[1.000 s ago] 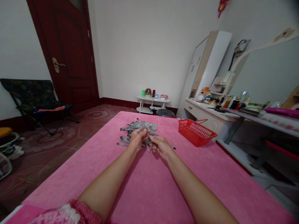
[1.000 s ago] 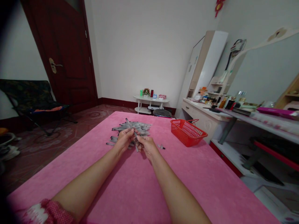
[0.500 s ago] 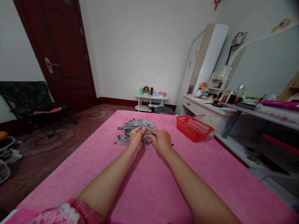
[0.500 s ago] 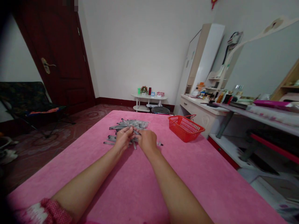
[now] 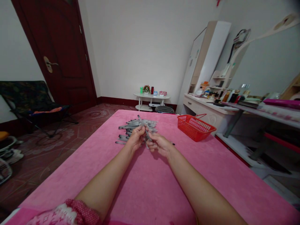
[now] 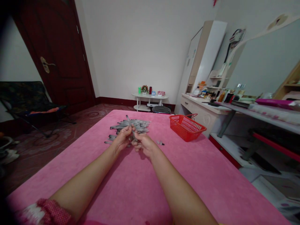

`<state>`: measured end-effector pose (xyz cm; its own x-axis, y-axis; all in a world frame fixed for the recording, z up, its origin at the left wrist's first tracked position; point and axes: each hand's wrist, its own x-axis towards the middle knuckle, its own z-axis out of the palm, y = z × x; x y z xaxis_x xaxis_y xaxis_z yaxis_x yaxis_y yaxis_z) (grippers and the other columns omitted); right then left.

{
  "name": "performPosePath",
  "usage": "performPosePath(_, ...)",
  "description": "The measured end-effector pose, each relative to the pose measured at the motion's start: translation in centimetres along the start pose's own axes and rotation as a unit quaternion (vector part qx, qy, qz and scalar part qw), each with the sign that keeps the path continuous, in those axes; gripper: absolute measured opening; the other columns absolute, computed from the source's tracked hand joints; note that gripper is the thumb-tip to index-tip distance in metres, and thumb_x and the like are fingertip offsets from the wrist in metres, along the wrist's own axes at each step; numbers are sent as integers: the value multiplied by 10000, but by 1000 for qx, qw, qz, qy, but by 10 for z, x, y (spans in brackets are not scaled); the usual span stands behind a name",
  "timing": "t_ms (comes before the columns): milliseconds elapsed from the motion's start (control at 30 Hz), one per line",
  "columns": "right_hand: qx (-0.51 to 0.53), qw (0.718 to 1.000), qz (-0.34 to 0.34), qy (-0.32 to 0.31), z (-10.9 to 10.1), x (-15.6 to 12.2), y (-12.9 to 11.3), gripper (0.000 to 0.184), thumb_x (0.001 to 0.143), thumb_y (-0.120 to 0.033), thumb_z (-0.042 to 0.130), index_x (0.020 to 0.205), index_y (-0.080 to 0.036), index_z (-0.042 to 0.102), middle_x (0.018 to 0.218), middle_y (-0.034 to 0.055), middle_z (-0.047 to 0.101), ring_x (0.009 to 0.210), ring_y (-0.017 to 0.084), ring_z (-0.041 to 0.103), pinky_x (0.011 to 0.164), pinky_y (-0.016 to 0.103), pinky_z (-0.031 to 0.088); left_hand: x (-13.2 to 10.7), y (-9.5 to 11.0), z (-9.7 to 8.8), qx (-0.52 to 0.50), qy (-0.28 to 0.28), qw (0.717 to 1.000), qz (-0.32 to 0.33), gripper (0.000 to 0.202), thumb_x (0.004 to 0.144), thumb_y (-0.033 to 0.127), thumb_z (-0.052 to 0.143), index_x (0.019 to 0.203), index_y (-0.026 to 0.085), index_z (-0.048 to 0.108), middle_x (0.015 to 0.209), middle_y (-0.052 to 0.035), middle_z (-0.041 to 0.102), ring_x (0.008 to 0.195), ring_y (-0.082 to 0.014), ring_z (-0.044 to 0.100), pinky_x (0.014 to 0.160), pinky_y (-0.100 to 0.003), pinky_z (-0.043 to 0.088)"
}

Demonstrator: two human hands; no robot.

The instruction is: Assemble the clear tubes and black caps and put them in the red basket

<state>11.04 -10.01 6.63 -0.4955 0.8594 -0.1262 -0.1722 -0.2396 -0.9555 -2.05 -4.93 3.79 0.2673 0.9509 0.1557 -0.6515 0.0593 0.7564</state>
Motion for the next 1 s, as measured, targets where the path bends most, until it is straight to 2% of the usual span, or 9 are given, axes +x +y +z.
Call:
performPosePath(133,-125,991,14,55,2,2,2,306,862,-461,433,694,-205,408,435,-120,248,351,48,136,404,170,220,1,-3,2,48,35,998,-11,267,634,233,774,814,135,603,680,-13,633,578,-145,635,423,-182,443)
performPosePath(233,-298,939,-16,168,2,7,6,284,879,-346,404,646,-195,461,442,-62,366,394,86,334,479,213,311,5,-5,2,76,90,993,-18,221,638,205,768,792,125,631,690,-45,655,625,-183,664,500,-230,499)
performPosePath(333,-474,845,-42,244,3,6,12,190,812,-238,513,646,-174,579,614,60,596,670,181,580,643,276,386,11,2,-9,79,138,987,-1,127,689,193,726,740,125,631,713,-68,672,677,-193,676,566,-257,523)
performPosePath(400,-618,740,-37,261,8,3,19,157,799,-227,535,724,-157,654,776,145,669,830,258,622,712,327,403,14,13,-22,67,189,979,37,99,729,186,687,719,130,605,698,-43,668,665,-158,671,611,-248,530)
performPosePath(467,-694,677,-29,243,16,1,26,217,827,-258,506,812,-137,685,864,195,679,872,298,633,719,358,416,15,24,-34,59,227,969,83,96,749,188,669,741,126,597,699,-28,667,661,-135,670,635,-232,532)
performPosePath(567,-708,669,-52,220,33,3,36,304,888,-315,426,909,-139,673,904,189,680,874,286,639,719,359,429,16,30,-43,67,237,964,101,110,739,189,676,779,115,605,718,-33,673,636,-122,667,614,-220,538)
performPosePath(767,-676,701,-107,200,44,9,42,313,846,-420,528,1046,-186,586,1024,112,655,923,240,615,729,320,425,17,16,-32,149,140,972,114,311,636,308,759,850,116,639,786,-67,697,682,-166,678,606,-245,550)
performPosePath(867,-670,691,-117,246,19,7,25,210,852,-351,527,978,-213,623,1013,80,650,926,217,597,741,303,403,15,14,-30,178,120,969,125,380,578,350,787,842,113,653,758,-71,699,655,-176,671,595,-258,546)
performPosePath(1000,-644,663,-66,374,-39,-6,2,159,803,-313,590,860,-178,651,945,128,641,936,255,564,740,338,377,14,15,-33,195,127,964,128,401,558,362,791,838,108,659,729,-74,695,614,-178,661,579,-276,539)
